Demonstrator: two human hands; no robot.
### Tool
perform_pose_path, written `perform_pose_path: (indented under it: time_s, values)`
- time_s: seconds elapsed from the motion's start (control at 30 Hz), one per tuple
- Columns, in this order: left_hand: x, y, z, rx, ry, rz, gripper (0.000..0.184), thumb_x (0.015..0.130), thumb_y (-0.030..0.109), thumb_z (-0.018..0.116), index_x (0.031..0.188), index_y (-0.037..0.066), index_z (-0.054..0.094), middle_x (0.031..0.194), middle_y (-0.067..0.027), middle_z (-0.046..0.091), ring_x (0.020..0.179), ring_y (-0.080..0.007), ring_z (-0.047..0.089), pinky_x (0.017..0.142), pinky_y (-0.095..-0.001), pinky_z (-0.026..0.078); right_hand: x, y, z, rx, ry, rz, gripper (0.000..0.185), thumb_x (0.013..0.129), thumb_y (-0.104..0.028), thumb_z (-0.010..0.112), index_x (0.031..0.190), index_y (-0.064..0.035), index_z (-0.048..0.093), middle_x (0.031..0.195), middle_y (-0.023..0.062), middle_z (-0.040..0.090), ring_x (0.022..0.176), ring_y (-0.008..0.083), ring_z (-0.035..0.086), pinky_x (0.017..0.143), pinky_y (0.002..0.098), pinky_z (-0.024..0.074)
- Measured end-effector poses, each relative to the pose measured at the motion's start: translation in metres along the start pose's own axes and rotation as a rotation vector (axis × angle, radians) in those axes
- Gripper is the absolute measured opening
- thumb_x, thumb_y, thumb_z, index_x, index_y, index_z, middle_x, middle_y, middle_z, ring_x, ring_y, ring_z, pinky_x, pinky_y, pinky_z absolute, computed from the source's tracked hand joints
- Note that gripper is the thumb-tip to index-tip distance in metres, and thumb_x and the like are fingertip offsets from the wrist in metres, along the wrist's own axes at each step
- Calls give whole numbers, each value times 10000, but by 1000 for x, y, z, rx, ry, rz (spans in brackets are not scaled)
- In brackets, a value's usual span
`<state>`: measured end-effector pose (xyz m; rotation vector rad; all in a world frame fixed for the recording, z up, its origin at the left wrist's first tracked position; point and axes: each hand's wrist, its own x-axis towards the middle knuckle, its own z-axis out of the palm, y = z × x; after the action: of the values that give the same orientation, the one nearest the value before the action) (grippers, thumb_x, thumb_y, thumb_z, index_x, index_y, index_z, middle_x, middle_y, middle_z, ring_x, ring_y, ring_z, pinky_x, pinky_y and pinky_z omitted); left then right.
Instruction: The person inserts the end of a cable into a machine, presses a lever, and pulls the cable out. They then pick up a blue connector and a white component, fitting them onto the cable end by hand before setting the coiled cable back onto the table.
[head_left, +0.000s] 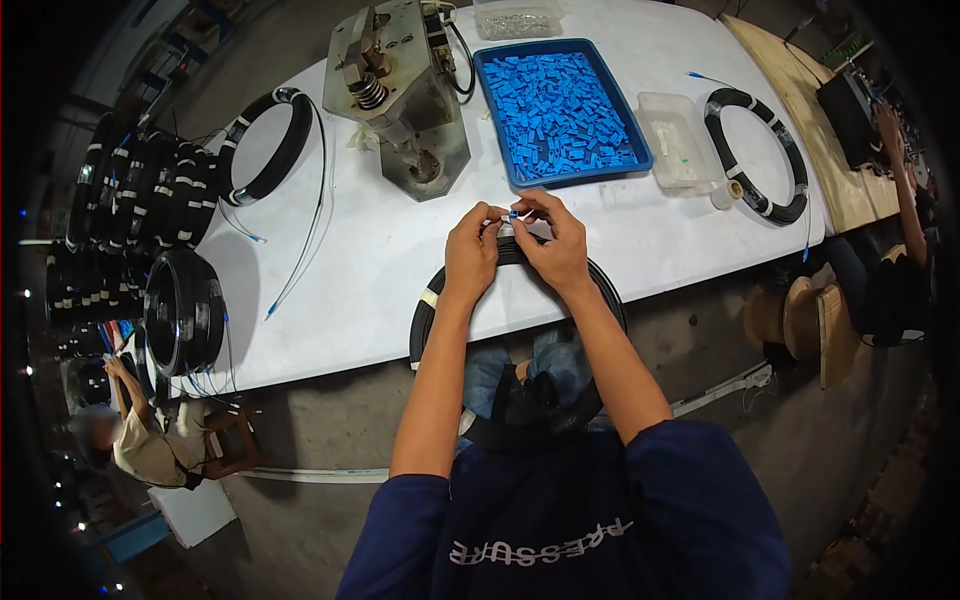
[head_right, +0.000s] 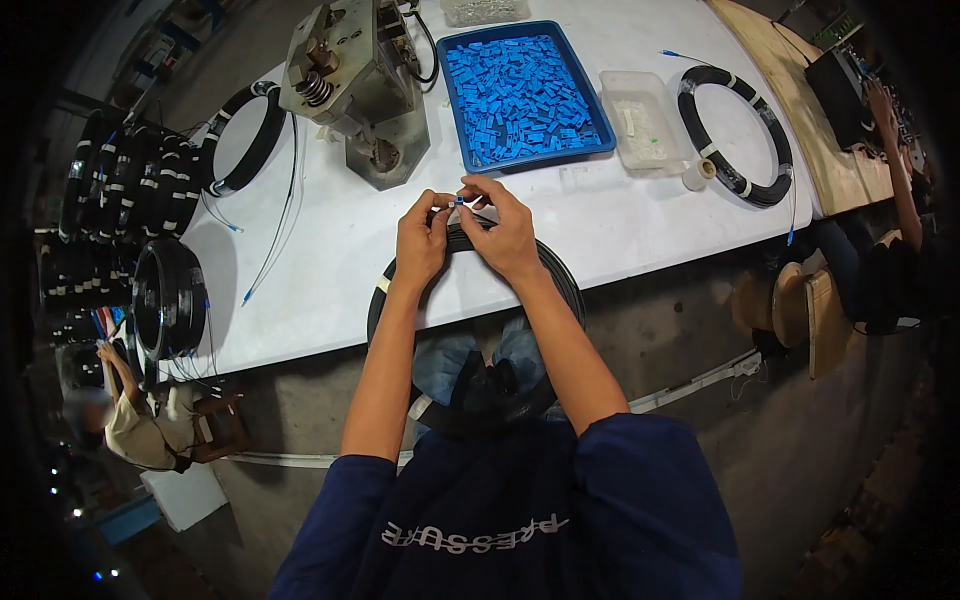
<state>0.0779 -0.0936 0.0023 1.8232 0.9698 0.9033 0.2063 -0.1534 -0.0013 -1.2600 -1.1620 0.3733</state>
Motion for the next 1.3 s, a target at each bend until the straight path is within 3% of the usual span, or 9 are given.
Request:
perform_pose_path:
  time_s: [0.17, 0.43, 1.0, 1.3]
  values:
    - [1, -2, -1, 10, -12, -14, 65, 920, -5, 560, 976, -14, 591, 940, -163, 703, 822, -301, 674, 736, -344, 512, 0, -3, -2, -41, -26, 1, 432, 822, 18, 677, 1239, -18, 569, 972, 113, 714, 863, 214, 694, 772, 315, 543]
    - [1, -13, -3, -166, -55, -37, 74, 918, -41, 572, 984, -14, 592, 937, -85, 698, 742, -140, 596, 711, -279, 483, 0, -5, -2, -61, -71, 13, 494, 819, 15, 685, 1285, -37, 529, 975, 91, 719, 889, 199, 688, 796, 310, 531]
    - [-1, -12, -4, -195, -64, -72, 74, 936, -44, 553, 991, -21, 598, 952, -63, 677, 805, -95, 573, 731, -242, 468, -1, -5, -3, -96, -73, 23, 491, 812, 2, 710, 1271, -29, 539, 980, 97, 728, 950, 190, 703, 809, 302, 519]
    - [-1, -11, -5, -172, -83, -78, 93, 945, -42, 543, 1009, -21, 607, 958, -44, 666, 826, -74, 554, 737, -229, 459, -2, -3, -2, -76, -41, -7, 460, 813, -2, 690, 1256, -37, 569, 996, 87, 711, 941, 241, 676, 830, 344, 530]
